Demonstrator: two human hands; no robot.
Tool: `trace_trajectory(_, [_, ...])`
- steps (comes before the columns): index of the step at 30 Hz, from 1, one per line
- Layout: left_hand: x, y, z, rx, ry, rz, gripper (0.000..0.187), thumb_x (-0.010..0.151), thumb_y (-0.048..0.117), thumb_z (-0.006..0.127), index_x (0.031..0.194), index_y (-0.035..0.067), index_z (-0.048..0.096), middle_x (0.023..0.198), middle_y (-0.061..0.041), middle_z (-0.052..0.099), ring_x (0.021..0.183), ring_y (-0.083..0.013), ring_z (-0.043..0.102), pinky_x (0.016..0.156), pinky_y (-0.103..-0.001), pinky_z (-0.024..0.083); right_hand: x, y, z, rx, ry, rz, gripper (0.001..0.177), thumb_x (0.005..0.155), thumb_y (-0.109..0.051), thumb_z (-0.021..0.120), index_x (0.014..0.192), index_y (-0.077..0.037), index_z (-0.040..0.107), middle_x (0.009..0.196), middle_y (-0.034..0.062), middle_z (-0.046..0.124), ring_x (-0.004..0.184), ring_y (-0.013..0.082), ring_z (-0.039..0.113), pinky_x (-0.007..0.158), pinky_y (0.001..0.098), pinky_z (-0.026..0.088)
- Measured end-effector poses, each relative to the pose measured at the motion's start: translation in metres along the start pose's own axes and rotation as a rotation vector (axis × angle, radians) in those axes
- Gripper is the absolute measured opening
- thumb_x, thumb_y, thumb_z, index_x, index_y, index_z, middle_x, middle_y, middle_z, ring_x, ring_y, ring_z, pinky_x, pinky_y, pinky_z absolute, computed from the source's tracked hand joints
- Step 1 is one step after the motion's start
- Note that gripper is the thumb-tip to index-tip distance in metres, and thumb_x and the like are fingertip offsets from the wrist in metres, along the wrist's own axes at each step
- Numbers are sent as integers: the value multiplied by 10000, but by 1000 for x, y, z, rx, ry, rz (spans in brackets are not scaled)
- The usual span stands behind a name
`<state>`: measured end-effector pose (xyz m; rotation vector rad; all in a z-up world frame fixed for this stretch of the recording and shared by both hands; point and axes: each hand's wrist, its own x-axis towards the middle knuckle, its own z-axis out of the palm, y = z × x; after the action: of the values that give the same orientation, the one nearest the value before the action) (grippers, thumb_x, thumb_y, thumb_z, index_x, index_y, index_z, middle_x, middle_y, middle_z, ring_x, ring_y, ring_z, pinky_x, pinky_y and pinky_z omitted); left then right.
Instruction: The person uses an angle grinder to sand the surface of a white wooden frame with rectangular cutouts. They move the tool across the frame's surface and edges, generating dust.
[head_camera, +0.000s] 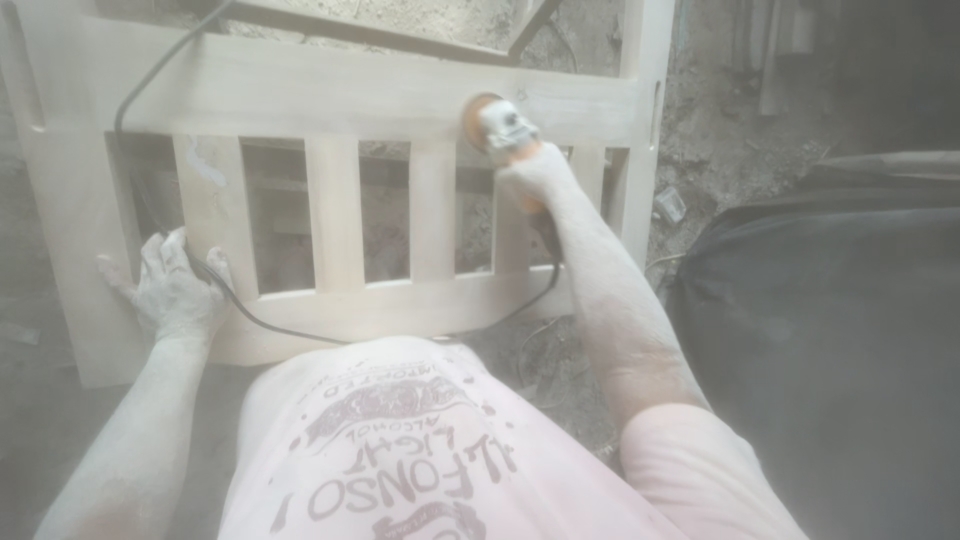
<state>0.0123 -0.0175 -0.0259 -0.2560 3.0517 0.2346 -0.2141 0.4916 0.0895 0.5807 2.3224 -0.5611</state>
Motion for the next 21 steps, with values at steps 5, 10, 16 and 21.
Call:
trace_trajectory(5, [-3, -4, 4, -46, 43, -6, 482, 1093, 459, 541, 1400, 88, 546, 1453, -164, 582, 1364, -257, 573, 1293, -632, -31, 28, 53, -14, 324, 79, 35, 473, 675, -222, 838, 1091, -51, 693, 1000, 104, 739, 895, 227, 738, 754, 343, 610])
trace_trajectory(10, [-3, -2, -6, -160, 140, 40, 425, 1065, 363, 637, 1374, 80, 563, 1399, -157, 639, 1419, -267, 555, 1281, -646, 16, 47, 30, -11, 716, 31, 39, 452, 632, -148, 804, 1059, -41, 696, 909, 99, 706, 798, 272, 703, 673, 395, 594])
trace_trajectory(16, [15, -14, -37, -480, 200, -107, 512, 1086, 178, 656, 1544, -1, 514, 1377, -182, 614, 1385, -432, 497, 1273, -503, 285, 8, -59, 39, 136, 8, -147, 508, 659, -268, 892, 1072, -36, 709, 995, 90, 749, 883, 184, 728, 758, 320, 593])
trace_trajectory(21, [54, -53, -70, -536, 376, -89, 563, 1025, 74, 607, 1552, -50, 452, 1538, -274, 446, 1339, -352, 580, 1185, -432, 488, -43, -145, 88, 48, -83, -140, 492, 674, -297, 861, 1082, -62, 718, 1005, 100, 763, 902, 194, 735, 792, 324, 592])
